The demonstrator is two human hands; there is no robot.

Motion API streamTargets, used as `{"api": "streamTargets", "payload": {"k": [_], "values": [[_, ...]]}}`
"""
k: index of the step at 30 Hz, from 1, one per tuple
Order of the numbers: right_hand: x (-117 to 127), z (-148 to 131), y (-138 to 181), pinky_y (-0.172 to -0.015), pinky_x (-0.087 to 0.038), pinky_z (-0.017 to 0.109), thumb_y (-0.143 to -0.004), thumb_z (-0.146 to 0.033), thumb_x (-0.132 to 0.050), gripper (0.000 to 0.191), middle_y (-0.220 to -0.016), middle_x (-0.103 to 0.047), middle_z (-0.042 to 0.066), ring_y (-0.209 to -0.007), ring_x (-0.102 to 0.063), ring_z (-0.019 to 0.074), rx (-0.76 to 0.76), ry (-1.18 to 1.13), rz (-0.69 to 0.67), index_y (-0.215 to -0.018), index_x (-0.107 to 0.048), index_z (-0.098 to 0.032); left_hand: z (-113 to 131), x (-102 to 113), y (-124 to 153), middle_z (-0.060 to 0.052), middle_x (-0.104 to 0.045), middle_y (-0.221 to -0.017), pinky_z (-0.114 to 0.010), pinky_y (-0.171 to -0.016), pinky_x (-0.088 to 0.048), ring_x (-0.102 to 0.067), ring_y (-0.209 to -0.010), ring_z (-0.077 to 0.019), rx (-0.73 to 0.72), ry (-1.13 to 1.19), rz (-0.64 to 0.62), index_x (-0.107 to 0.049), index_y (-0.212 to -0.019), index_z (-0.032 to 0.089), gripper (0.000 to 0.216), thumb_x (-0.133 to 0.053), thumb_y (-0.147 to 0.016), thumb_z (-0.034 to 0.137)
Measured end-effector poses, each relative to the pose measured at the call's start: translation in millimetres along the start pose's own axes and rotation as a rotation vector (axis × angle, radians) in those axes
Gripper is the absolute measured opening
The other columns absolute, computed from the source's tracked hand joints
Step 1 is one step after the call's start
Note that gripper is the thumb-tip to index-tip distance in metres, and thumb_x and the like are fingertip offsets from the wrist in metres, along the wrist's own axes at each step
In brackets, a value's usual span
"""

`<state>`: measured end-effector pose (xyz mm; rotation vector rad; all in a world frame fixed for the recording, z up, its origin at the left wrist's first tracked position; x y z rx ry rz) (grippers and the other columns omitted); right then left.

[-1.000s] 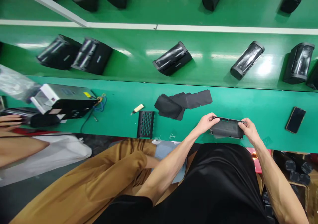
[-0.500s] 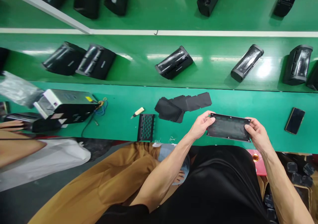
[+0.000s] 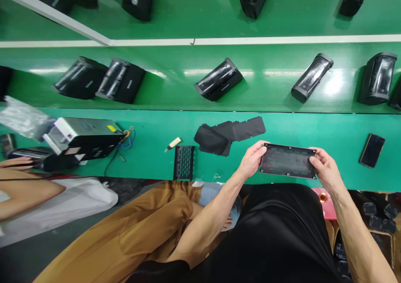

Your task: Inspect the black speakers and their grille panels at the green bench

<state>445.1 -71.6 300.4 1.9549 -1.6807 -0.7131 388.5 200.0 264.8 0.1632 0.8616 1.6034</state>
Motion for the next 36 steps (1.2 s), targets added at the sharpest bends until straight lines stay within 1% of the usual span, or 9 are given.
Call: {"api": "streamTargets", "payload": {"k": [7,13,18,21,24,26,28,33,36], "values": [[1.0,3.3,-2.2,-0.063,-0.052,0.029,-0.077,-0.048,-0.09,0.044,-0.089,-0.074,0.002,-0.069,-0.063,0.0185,0.008,0.009,0.0,-0.11,-0.071,-0.026,-5.5,2.2,-2.7,0.0,-0.063,-0.082,-0.026,-0.068,-0.05,-0.057,-0.069,-0.0148,-0.029,-0.065,0.016,-0.069,-0.111,0.021,0.043,-0.072,-0.087,0.056],[2.6,7.0,-5.0,-0.063,-0.053,0.027,-0.075,-0.047,-0.093,0.045,-0.087,-0.074,0.001,-0.07,-0.063,0.0175,-0.008,-0.012,0.01,-0.108,-0.071,-0.027,-7.7,2.9,-4.1,0.0,-0.062,-0.081,-0.026,-0.068,-0.049,-0.056,-0.069,-0.0147,-0.047,-0.09,0.023,-0.069,-0.109,0.021,0.04,-0.069,-0.09,0.056],[3.2,9.7,-6.8,-0.062,-0.052,0.026,-0.074,-0.047,-0.094,0.045,-0.084,-0.072,-0.001,-0.069,-0.062,0.0159,-0.023,-0.037,0.002,-0.107,-0.071,-0.026,-7.3,2.2,-3.8,0.002,-0.06,-0.077,-0.026,-0.065,-0.048,-0.053,-0.064,-0.0136,-0.042,-0.073,0.019,-0.068,-0.107,0.021,0.039,-0.072,-0.088,0.055],[3.3,11.2,-7.8,-0.063,-0.052,0.026,-0.075,-0.047,-0.094,0.045,-0.087,-0.073,0.0,-0.07,-0.063,0.0162,-0.026,-0.041,-0.007,-0.108,-0.072,-0.026,-4.2,0.4,-2.8,0.004,-0.054,-0.07,-0.025,-0.062,-0.043,-0.048,-0.061,-0.0124,-0.051,-0.121,0.043,-0.067,-0.107,0.021,0.044,-0.074,-0.086,0.059],[3.3,12.2,-8.6,-0.062,-0.051,0.026,-0.076,-0.046,-0.093,0.044,-0.087,-0.073,0.0,-0.069,-0.062,0.0162,-0.022,-0.04,-0.014,-0.109,-0.072,-0.026,1.2,-2.9,-1.2,0.008,-0.044,-0.063,-0.023,-0.056,-0.034,-0.039,-0.056,-0.01,-0.065,-0.184,0.069,-0.066,-0.105,0.021,0.047,-0.076,-0.084,0.061],[3.4,12.7,-9.0,-0.062,-0.05,0.026,-0.077,-0.045,-0.093,0.044,-0.087,-0.073,0.0,-0.069,-0.062,0.0163,-0.018,-0.038,-0.017,-0.11,-0.072,-0.026,4.8,-5.4,-0.3,0.009,-0.042,-0.061,-0.022,-0.054,-0.03,-0.035,-0.054,-0.0089,-0.071,-0.196,0.074,-0.065,-0.104,0.02,0.047,-0.076,-0.083,0.061],[3.3,13.1,-9.3,-0.062,-0.051,0.026,-0.078,-0.045,-0.092,0.044,-0.087,-0.073,0.0,-0.069,-0.062,0.0166,-0.015,-0.036,-0.023,-0.111,-0.071,-0.026,7.0,-7.4,0.1,0.009,-0.044,-0.06,-0.022,-0.053,-0.031,-0.035,-0.053,-0.0085,-0.071,-0.194,0.075,-0.064,-0.105,0.02,0.048,-0.077,-0.083,0.06],[2.4,13.3,-9.6,-0.064,-0.052,0.027,-0.079,-0.045,-0.092,0.043,-0.09,-0.075,0.001,-0.071,-0.064,0.0173,-0.016,-0.033,-0.033,-0.111,-0.071,-0.025,5.5,-7.7,-2.1,0.007,-0.054,-0.064,-0.022,-0.054,-0.037,-0.043,-0.054,-0.0093,-0.057,-0.167,0.098,-0.064,-0.104,0.019,0.05,-0.076,-0.083,0.063],[1.6,12.1,-9.8,-0.065,-0.052,0.027,-0.077,-0.045,-0.093,0.044,-0.091,-0.076,0.001,-0.071,-0.065,0.0166,-0.019,-0.047,-0.029,-0.109,-0.072,-0.025,2.1,-5.6,-4.4,0.006,-0.054,-0.067,-0.022,-0.056,-0.038,-0.046,-0.056,-0.0102,-0.076,-0.148,0.099,-0.065,-0.103,0.019,0.05,-0.076,-0.083,0.064]]}}
Point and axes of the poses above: each hand's wrist, its own y-axis away from the middle knuckle, its own x-axis out of the back of the hand, z = x × y, the point moved 1 cm from there along -y, towards the middle knuckle
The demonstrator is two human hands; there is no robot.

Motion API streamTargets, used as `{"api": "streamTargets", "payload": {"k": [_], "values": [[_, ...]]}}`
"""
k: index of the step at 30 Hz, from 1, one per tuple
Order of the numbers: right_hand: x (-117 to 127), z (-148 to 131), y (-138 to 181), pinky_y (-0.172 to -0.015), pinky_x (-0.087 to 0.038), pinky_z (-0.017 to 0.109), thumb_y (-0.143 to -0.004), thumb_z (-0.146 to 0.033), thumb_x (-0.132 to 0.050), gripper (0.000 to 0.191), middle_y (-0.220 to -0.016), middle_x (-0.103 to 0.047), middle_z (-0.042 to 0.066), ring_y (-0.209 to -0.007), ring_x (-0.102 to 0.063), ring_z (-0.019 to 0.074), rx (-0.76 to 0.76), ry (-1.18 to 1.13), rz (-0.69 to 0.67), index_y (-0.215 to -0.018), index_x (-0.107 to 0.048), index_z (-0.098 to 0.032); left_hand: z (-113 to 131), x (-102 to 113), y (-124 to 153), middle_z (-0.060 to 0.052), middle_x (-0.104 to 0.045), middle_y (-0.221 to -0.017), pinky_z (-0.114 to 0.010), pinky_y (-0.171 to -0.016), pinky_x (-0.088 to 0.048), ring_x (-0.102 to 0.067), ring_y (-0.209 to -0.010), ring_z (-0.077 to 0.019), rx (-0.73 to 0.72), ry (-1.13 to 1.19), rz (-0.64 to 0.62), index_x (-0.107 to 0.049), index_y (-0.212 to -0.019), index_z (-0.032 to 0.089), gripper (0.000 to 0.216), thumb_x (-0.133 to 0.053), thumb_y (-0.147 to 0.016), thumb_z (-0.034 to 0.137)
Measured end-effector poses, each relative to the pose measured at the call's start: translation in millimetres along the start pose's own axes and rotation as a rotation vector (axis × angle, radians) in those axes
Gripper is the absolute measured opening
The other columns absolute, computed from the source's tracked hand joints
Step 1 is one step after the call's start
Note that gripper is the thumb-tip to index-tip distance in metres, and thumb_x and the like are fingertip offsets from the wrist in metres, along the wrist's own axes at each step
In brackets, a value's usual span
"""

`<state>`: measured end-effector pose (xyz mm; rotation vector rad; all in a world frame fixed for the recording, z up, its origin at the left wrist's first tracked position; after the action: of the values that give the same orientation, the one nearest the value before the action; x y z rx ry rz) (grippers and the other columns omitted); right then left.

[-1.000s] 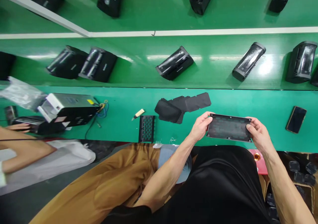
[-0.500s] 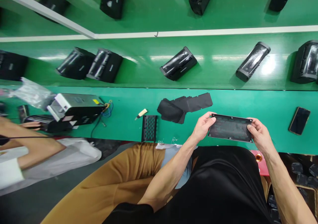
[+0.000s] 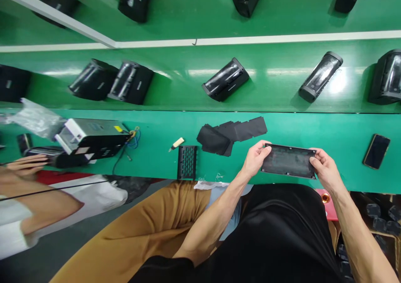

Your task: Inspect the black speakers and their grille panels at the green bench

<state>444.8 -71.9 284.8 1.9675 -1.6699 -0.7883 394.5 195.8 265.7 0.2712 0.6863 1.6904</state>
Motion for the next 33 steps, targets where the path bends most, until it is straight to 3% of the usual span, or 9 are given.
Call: {"api": "streamTargets", "payload": {"k": [9,16,33], "values": [[-1.1,-0.6,-1.1,-0.065,-0.054,0.027,-0.075,-0.044,-0.095,0.044,-0.093,-0.077,0.001,-0.071,-0.065,0.0164,-0.019,-0.021,-0.008,-0.109,-0.074,-0.025,-9.9,7.0,-4.4,0.002,-0.059,-0.076,-0.026,-0.064,-0.043,-0.052,-0.065,-0.0144,0.003,0.033,0.0,-0.069,-0.104,0.02,0.038,-0.074,-0.084,0.051],[-2.5,0.3,-4.4,-0.061,-0.052,0.026,-0.073,-0.048,-0.096,0.048,-0.086,-0.074,-0.001,-0.067,-0.063,0.0152,-0.031,-0.023,0.009,-0.105,-0.071,-0.024,-15.7,8.4,-6.0,0.004,-0.056,-0.072,-0.025,-0.061,-0.04,-0.049,-0.061,-0.0133,0.018,0.06,-0.035,-0.07,-0.109,0.02,0.034,-0.069,-0.08,0.039],[-2.4,3.2,-9.4,-0.059,-0.048,0.026,-0.072,-0.053,-0.095,0.048,-0.078,-0.067,-0.003,-0.064,-0.057,0.0153,-0.044,-0.002,0.021,-0.097,-0.066,-0.025,-19.5,10.0,-7.7,0.004,-0.061,-0.075,-0.025,-0.066,-0.042,-0.054,-0.067,-0.0146,0.015,0.044,-0.035,-0.07,-0.111,0.021,0.036,-0.065,-0.078,0.035]]}}
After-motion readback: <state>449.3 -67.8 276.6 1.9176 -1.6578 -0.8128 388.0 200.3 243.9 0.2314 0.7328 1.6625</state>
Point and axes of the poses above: each hand's wrist, its own y-axis away from the middle knuckle, its own x-axis out of the back of the hand, z = x × y, the point moved 1 cm from there along -y, towards the middle knuckle
